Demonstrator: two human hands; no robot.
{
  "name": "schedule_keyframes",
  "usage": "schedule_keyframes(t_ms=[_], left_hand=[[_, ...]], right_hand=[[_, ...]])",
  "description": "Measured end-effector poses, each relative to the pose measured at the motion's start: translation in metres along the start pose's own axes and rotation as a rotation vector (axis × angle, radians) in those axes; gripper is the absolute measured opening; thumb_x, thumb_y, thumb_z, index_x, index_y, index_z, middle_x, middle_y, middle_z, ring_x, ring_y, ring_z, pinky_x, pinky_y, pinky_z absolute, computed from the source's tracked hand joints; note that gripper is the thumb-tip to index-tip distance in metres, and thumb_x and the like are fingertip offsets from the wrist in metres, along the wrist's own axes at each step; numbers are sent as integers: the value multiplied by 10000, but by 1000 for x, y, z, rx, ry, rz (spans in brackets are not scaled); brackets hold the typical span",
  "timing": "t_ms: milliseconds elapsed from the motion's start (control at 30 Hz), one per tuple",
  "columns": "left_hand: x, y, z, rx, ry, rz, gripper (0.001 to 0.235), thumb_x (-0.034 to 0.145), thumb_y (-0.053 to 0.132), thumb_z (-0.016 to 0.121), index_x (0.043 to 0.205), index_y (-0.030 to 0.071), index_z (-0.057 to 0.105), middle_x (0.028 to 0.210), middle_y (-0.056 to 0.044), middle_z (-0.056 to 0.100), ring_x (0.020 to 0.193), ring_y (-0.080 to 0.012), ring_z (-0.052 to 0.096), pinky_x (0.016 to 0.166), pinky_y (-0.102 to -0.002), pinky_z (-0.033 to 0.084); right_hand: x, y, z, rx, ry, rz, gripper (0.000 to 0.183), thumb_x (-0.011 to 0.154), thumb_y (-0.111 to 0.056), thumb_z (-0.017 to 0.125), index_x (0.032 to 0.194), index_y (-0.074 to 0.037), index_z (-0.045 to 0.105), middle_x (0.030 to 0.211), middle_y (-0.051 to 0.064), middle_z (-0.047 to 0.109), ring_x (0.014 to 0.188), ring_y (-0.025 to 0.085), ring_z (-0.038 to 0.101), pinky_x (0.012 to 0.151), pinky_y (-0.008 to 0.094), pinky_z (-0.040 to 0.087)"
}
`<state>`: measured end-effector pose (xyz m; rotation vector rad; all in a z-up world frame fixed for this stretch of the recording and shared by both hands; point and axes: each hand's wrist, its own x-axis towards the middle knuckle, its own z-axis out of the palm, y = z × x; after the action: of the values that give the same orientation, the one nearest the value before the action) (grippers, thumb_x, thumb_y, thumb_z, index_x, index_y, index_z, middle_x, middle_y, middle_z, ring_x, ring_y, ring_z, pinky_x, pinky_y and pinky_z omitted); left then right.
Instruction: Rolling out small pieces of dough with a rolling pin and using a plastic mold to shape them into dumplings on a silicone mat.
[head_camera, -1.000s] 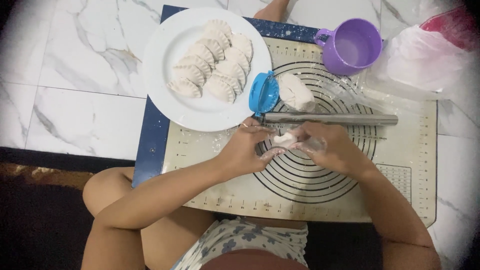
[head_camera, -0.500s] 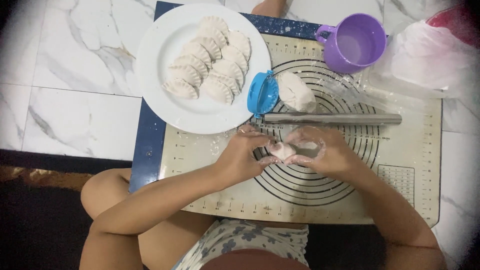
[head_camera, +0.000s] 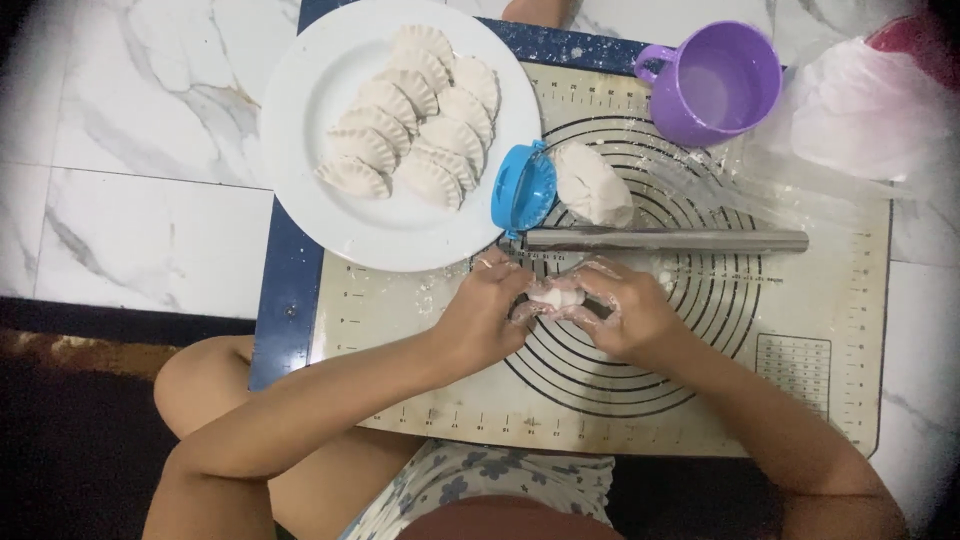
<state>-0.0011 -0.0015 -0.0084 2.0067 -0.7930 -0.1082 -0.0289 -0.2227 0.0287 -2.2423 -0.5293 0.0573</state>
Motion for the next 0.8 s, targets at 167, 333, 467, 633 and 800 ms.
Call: schedule_keyframes(t_ms=[167,333,467,633,800], left_hand=[[1,-5,2,11,40,90,117,821,14,710,925,-39,699,739,-182,681,745,-343,678,720,-375,515],[7,12,-15,116,46,154,106,809,-14,717,909,-45,706,735,-200,692,792,-353,685,737,-389,516],[9,20,-23,229,162,271,74,875,87,746,875,15,732,787,-169,733,784,-297,700,761,-358,511],[10,21,-29,94,116,207,194,844,243,796,820,52,770,977,-165,779,907,-344,682,747,-391,499],[10,9,-27,27,79,124,325,836,302,803,991,23,741,1000,-180,772,875,-356,679,736,-414,517]], right_hand=[[0,6,7,-31,63,-55,119,874,-171,763,932,-72,729,782,106,708,741,321,706,698,405,567],[0,7,4,-77,103,-108,151,852,-84,789,888,-31,652,757,156,685,700,362,683,645,442,550],[-3,3,-2,-199,122,-269,180,927,-111,718,1100,-64,724,991,148,746,906,348,724,806,439,579],[-12,16,-4,-190,69,-258,195,936,-133,697,1116,-72,740,1125,159,755,1041,351,716,891,446,567],[-7,4,-10,-44,8,63,429,785,-244,857,1160,-93,715,1046,130,777,976,347,747,863,487,591]])
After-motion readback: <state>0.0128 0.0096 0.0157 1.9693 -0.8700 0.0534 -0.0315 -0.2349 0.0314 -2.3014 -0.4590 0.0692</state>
